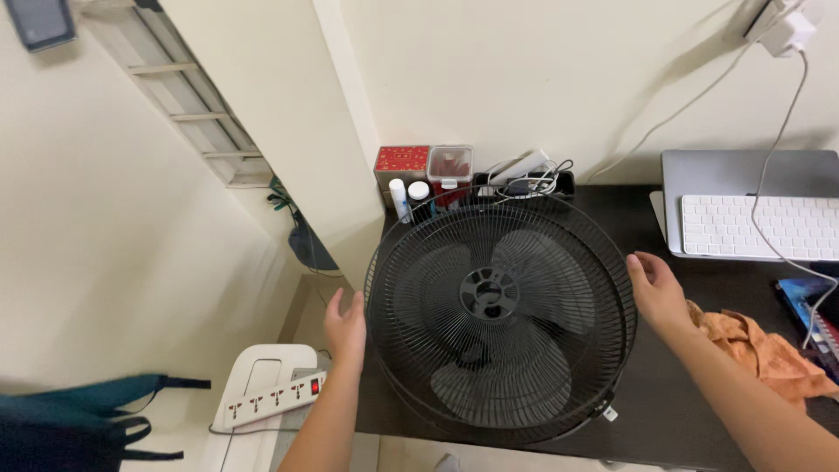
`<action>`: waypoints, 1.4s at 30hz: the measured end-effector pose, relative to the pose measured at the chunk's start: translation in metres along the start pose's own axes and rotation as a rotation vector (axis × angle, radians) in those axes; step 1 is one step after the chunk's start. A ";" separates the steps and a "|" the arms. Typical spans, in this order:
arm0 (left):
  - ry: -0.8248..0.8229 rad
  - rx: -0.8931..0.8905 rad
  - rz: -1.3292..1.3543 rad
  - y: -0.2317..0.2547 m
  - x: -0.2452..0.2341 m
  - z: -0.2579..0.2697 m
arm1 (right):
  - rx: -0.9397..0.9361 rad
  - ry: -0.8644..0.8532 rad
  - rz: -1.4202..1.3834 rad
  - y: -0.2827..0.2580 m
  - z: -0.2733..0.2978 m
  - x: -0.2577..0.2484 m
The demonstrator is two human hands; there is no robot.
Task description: The person removes the front grille and the fan blade from a standing fan. They then detach the motor housing from the stand and place the components on a nearby table.
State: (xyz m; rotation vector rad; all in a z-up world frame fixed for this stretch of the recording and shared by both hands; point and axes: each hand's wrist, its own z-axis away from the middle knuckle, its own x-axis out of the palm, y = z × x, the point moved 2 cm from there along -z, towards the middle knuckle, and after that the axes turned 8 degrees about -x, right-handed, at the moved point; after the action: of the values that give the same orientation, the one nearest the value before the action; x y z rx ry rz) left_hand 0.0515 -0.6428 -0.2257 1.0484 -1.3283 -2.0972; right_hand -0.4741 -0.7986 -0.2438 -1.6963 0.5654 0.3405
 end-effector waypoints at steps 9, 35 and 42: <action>0.154 0.190 0.078 -0.008 -0.049 0.032 | -0.300 0.014 0.041 -0.088 0.016 -0.003; 0.629 0.020 0.342 -0.147 -0.256 0.165 | -0.611 -0.474 -0.290 -0.262 0.108 0.124; 0.813 -0.053 0.352 -0.198 -0.313 0.223 | -0.835 -0.643 -0.493 -0.333 0.166 0.181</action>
State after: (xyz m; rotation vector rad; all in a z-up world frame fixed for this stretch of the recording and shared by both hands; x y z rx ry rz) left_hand 0.0738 -0.2110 -0.2345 1.3233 -0.9370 -1.2200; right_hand -0.1283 -0.6272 -0.0943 -2.2714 -0.5522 0.7858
